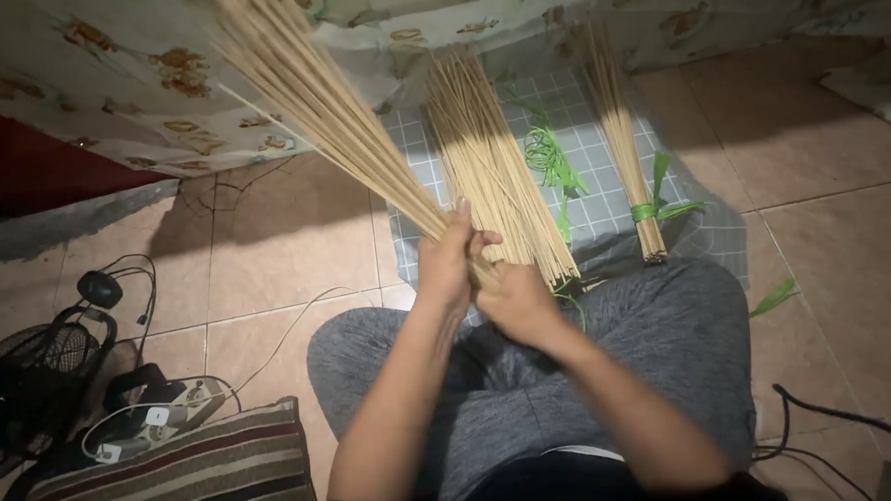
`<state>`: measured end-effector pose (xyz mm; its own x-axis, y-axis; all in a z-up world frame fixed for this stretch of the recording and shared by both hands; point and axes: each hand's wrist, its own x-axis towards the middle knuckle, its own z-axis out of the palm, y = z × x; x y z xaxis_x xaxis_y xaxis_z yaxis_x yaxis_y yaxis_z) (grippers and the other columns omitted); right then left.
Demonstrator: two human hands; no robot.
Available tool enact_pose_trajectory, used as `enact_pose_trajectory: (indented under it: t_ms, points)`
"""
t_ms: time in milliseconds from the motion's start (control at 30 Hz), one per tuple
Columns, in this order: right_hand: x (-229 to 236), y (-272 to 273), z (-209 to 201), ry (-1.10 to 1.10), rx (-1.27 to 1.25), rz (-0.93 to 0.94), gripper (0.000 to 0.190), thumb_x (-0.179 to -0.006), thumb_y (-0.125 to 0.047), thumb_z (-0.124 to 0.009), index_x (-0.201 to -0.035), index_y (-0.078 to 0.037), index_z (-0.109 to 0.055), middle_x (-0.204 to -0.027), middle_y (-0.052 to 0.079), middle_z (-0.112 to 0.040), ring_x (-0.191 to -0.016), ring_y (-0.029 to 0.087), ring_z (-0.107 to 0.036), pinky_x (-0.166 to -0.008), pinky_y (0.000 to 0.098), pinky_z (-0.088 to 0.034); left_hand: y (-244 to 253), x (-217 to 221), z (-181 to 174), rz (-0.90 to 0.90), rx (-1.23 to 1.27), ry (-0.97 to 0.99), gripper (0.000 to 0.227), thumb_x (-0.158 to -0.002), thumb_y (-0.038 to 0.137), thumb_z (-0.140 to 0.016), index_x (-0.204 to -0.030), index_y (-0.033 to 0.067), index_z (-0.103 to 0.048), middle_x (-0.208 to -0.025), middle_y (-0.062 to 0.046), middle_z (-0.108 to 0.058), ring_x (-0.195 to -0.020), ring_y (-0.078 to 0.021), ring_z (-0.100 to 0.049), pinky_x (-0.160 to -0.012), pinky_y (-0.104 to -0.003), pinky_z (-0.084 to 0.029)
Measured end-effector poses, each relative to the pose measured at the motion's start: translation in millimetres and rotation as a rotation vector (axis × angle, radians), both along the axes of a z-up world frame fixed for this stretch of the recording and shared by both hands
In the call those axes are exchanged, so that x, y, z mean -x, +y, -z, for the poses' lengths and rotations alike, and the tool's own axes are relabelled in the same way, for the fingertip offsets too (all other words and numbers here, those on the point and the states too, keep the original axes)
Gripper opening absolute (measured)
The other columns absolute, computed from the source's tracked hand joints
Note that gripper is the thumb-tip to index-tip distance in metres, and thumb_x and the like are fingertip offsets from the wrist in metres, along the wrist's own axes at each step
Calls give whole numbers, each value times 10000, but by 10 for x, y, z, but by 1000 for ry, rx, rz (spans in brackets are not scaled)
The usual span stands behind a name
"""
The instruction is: Bundling and tying thin wooden sticks together using green plastic strips while sitting on the floor.
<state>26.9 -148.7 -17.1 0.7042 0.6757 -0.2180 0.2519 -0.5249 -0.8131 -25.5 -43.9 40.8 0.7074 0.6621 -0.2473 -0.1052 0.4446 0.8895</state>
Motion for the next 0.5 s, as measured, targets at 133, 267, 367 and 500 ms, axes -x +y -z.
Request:
enact_pose_trajectory:
  t_ms: [133, 267, 367, 500]
  points:
    - [-118, -168, -240, -82, 138, -83, 344, -802, -268, -729, -956, 39, -745, -801, 304, -729, -847, 497, -714, -648, 524, -548, 9, 97, 80, 69, 114, -52, 578, -823, 384, -824, -1261, 97, -579, -888, -72, -635, -944, -240, -708, -1078, -485, -483]
    - [-439, -294, -229, -220, 230, -119, 392, -812, -321, -759, -1016, 13, -745, -854, 294, -742, -869, 491, -721, -682, 518, -585, 45, 433, -172, -262, -292, 313, 1251, -770, 313, -881, -1626, 126, 12, -1694, -174, 5, -1553, -325, 10, -1263, -492, -56]
    - [-545, -398, -238, -462, 379, -223, 397, -817, -377, -741, -994, -22, -744, -854, 254, -756, -862, 459, -734, -725, 534, -599, 34, 501, -702, -502, -1395, -53, 1287, -774, 510, -921, -1639, 138, -43, -1718, -91, -83, -1599, -221, -95, -1360, -422, -64]
    - [-467, -400, -359, -773, 469, -377, 231, -825, -337, -658, -862, -121, -735, -706, 111, -730, -716, 335, -750, -628, 413, -614, -2, 182, -759, 549, -1951, 358, 600, -708, 437, -844, -1100, 15, -677, -942, -173, -699, -919, -364, -685, -822, -558, -531]
